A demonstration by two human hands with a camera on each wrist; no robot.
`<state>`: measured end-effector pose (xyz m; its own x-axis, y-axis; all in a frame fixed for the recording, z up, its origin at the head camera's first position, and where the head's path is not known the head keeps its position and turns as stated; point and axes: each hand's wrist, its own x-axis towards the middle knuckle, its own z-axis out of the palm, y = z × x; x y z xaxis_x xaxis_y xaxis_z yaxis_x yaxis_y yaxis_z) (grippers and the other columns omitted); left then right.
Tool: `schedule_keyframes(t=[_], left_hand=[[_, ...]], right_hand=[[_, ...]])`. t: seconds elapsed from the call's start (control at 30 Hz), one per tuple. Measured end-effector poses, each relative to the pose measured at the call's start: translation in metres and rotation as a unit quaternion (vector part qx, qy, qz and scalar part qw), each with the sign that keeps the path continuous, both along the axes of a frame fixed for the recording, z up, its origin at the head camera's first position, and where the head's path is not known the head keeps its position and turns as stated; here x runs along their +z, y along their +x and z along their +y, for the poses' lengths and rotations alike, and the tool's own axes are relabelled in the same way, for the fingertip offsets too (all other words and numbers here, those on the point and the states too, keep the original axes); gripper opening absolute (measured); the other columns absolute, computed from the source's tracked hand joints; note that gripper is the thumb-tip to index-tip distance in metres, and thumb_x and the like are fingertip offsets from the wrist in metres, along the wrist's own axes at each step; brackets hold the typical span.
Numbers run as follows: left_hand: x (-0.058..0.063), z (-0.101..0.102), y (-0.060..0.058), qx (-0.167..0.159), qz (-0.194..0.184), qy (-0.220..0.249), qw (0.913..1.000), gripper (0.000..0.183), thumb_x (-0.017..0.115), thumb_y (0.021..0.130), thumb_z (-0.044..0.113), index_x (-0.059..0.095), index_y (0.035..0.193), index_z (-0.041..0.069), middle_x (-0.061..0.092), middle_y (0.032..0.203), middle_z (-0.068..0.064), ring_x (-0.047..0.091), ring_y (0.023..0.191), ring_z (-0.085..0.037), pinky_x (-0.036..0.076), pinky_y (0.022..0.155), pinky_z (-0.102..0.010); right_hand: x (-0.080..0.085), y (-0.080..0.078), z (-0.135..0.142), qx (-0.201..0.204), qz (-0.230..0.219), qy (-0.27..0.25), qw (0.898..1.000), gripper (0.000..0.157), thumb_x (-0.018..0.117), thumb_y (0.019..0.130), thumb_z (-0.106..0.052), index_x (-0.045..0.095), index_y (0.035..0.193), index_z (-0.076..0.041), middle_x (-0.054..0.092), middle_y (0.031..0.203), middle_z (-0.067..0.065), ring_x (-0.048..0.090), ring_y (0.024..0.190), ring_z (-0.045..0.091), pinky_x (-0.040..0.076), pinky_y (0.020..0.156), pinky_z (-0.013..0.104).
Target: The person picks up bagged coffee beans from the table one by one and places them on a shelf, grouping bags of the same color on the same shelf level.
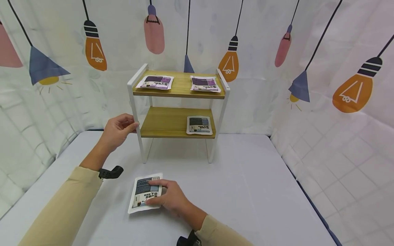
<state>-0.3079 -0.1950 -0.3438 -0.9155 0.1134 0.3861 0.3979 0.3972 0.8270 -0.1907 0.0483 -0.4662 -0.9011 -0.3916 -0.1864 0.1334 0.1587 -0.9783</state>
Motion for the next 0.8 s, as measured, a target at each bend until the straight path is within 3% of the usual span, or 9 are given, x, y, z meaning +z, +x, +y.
schedule_keyframes(t=[0.37,0.57,0.8], left_hand=[[-0.001,0.0,-0.001,-0.002,0.001,0.004,1.0,0.03,0.065,0.102,0.027,0.065,0.124,0.007,0.069,0.118,-0.02,0.07,0.098,-0.008,0.058,0.085,-0.016],[-0.001,0.0,0.0,0.003,-0.004,0.001,1.0,0.032,0.065,0.102,0.029,0.065,0.126,0.008,0.07,0.118,-0.016,0.069,0.1,-0.009,0.057,0.085,-0.016],[-0.001,0.0,0.0,0.008,-0.006,0.0,1.0,0.033,0.065,0.102,0.029,0.065,0.126,0.006,0.07,0.117,-0.014,0.069,0.101,-0.011,0.057,0.085,-0.016]], right_hand=[[0.003,-0.007,0.002,-0.002,0.021,0.004,1.0,0.062,0.093,0.069,-0.003,0.075,0.122,-0.031,0.059,0.141,0.001,0.05,0.121,0.02,0.042,0.102,0.031],[0.004,-0.01,0.003,0.001,0.026,-0.011,1.0,0.061,0.091,0.073,-0.003,0.074,0.125,-0.03,0.059,0.14,0.002,0.054,0.115,0.018,0.048,0.089,0.024],[0.006,-0.016,0.004,0.002,0.033,-0.018,0.999,0.061,0.09,0.074,-0.003,0.074,0.126,-0.03,0.061,0.135,0.003,0.06,0.105,0.015,0.051,0.084,0.023]])
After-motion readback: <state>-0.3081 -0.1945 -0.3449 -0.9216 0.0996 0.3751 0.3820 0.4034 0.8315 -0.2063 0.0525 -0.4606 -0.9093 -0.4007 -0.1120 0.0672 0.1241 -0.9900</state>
